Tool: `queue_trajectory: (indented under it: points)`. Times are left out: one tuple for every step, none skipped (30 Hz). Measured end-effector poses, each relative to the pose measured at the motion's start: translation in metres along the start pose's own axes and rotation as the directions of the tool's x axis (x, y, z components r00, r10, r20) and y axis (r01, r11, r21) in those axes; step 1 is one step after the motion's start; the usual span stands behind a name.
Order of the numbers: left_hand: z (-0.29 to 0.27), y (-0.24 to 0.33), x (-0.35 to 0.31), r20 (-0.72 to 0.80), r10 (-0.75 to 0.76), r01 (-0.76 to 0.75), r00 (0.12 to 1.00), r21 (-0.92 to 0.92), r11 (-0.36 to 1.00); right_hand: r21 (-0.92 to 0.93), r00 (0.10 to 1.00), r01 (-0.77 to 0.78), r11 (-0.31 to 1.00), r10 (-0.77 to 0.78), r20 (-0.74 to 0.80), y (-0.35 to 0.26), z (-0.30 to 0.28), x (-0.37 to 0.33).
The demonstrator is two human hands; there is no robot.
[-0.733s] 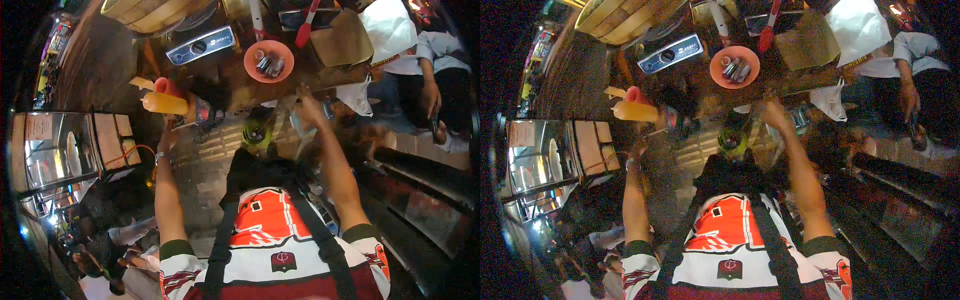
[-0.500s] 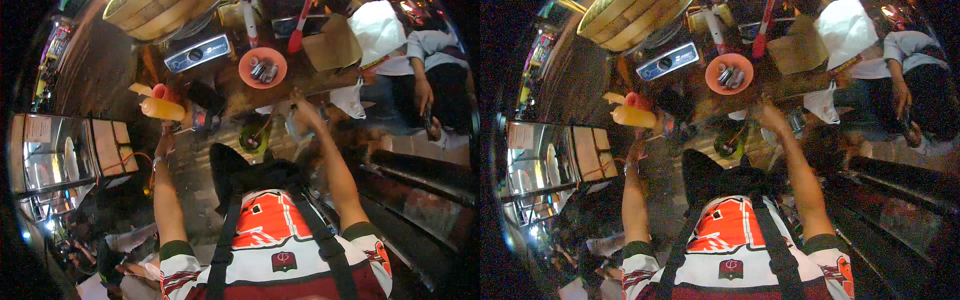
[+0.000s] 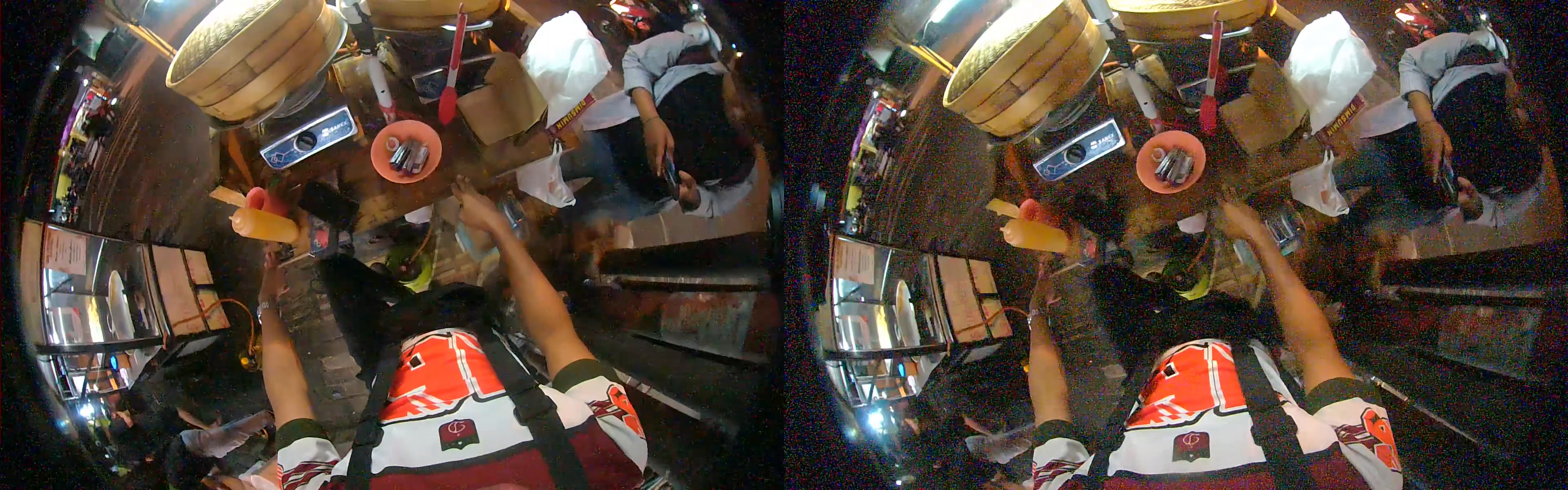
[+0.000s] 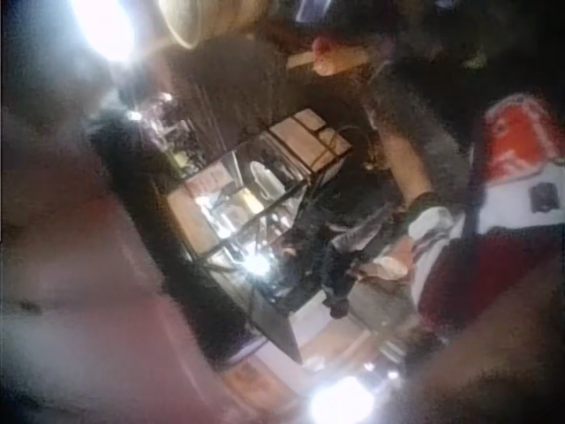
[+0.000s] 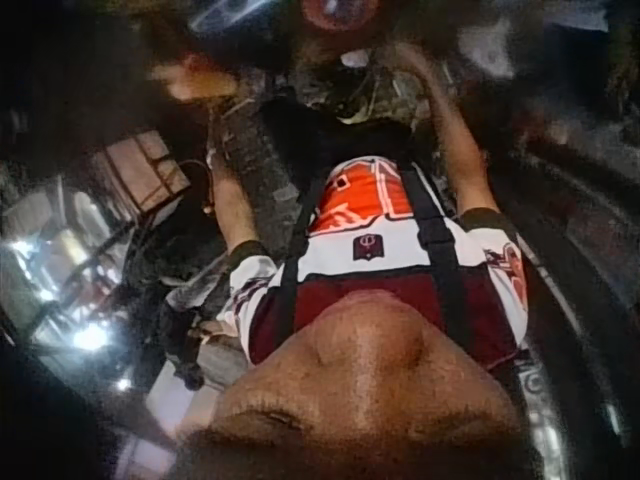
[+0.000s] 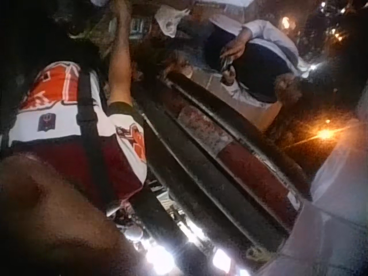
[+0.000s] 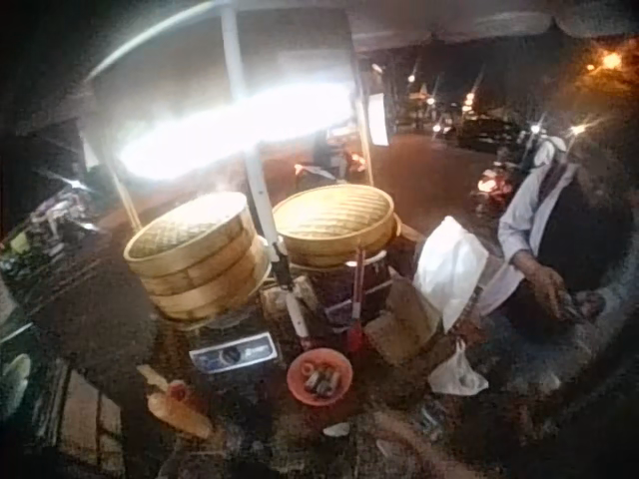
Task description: The recorder is managing a street food cart, checking steamed food in bamboo baskets and showing a menu to customers.
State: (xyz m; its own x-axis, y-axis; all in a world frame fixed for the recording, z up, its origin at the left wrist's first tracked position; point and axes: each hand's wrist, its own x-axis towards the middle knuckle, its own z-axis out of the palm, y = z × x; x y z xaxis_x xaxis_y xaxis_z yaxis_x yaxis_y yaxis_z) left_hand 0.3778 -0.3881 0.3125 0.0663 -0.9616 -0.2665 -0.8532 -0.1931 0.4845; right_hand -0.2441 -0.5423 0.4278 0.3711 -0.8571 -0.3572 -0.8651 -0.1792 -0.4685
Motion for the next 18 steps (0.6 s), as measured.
queue_trajectory:
  points:
    - [-0.003, -0.001, -0.002, 0.000, 0.002, -0.002, 1.000, 0.007, 1.000, 0.008, 1.000, -0.003, 1.000, 0.003, 0.004, 0.001, 0.005, 0.004]
    - [-0.005, -0.003, -0.006, 0.001, 0.003, -0.003, 1.000, 0.009, 1.000, 0.032, 0.999, -0.005, 0.999, 0.004, 0.035, 0.002, 0.010, 0.009]
    - [-0.017, -0.001, -0.013, -0.004, 0.001, -0.001, 1.000, 0.020, 1.000, 0.059, 0.998, 0.001, 0.998, -0.005, 0.058, 0.002, 0.014, 0.015]
    - [-0.019, 0.005, -0.009, -0.005, 0.023, -0.023, 1.000, 0.017, 1.000, 0.058, 0.999, -0.012, 0.998, 0.009, 0.047, 0.015, 0.022, 0.020]
    - [0.001, 0.020, 0.015, 0.014, 0.074, -0.074, 0.997, -0.014, 0.997, -0.077, 0.971, 0.108, 0.991, -0.122, -0.207, 0.051, 0.030, 0.019]
    - [0.004, 0.019, 0.010, 0.029, 0.079, -0.079, 0.996, -0.015, 0.997, -0.221, 0.865, 0.235, 0.947, -0.307, -0.397, 0.054, 0.039, 0.016]
    - [0.007, 0.020, 0.011, 0.037, 0.094, -0.093, 0.995, -0.018, 0.995, -0.216, 0.872, 0.222, 0.951, -0.293, -0.392, 0.061, 0.042, 0.013]
    - [0.012, 0.024, 0.015, 0.045, 0.113, -0.112, 0.993, -0.025, 0.993, -0.234, 0.823, 0.263, 0.936, -0.344, -0.452, 0.070, 0.040, 0.010]
    - [0.015, 0.023, 0.013, 0.053, 0.121, -0.120, 0.991, -0.024, 0.992, -0.250, 0.766, 0.310, 0.917, -0.397, -0.506, 0.068, 0.037, 0.007]
    - [0.006, 0.017, 0.002, 0.053, 0.118, -0.117, 0.992, -0.015, 0.993, -0.237, 0.766, 0.318, 0.918, -0.397, -0.506, 0.054, 0.035, 0.004]
    - [-0.002, 0.014, -0.008, 0.050, 0.113, -0.113, 0.992, -0.004, 0.994, 0.095, 0.849, 0.309, 0.946, -0.229, -0.476, 0.041, 0.031, -0.001]
    - [-0.009, 0.012, -0.014, 0.050, 0.116, -0.116, 0.992, 0.003, 0.993, 0.408, 0.918, 0.247, 0.879, -0.077, -0.389, 0.031, 0.029, -0.009]
    - [-0.012, 0.012, -0.016, 0.049, 0.126, -0.126, 0.991, 0.009, 0.992, 0.410, 0.915, 0.248, 0.878, -0.073, -0.396, 0.032, 0.037, -0.017]
    - [-0.019, 0.011, -0.021, 0.047, 0.124, -0.125, 0.991, 0.023, 0.992, 0.511, 0.905, 0.223, 0.830, 0.019, -0.426, 0.031, 0.047, -0.030]
    - [-0.027, 0.012, -0.024, 0.042, 0.128, -0.129, 0.991, 0.031, 0.991, 0.603, 0.889, 0.205, 0.771, 0.112, -0.444, 0.032, 0.060, -0.043]
    - [-0.005, 0.025, -0.007, 0.064, 0.168, -0.168, 0.984, 0.002, 0.986, 0.583, 0.854, 0.176, 0.793, 0.172, -0.492, 0.063, 0.084, -0.062]
    - [-0.011, 0.044, 0.003, 0.036, 0.125, -0.126, 0.992, 0.023, 0.992, 0.573, 0.811, 0.182, 0.799, 0.207, -0.547, 0.086, 0.103, -0.076]
    - [-0.014, 0.044, -0.002, 0.007, 0.050, -0.050, 0.999, 0.047, 0.998, 0.590, 0.880, 0.052, 0.806, 0.242, -0.409, 0.092, 0.124, -0.093]
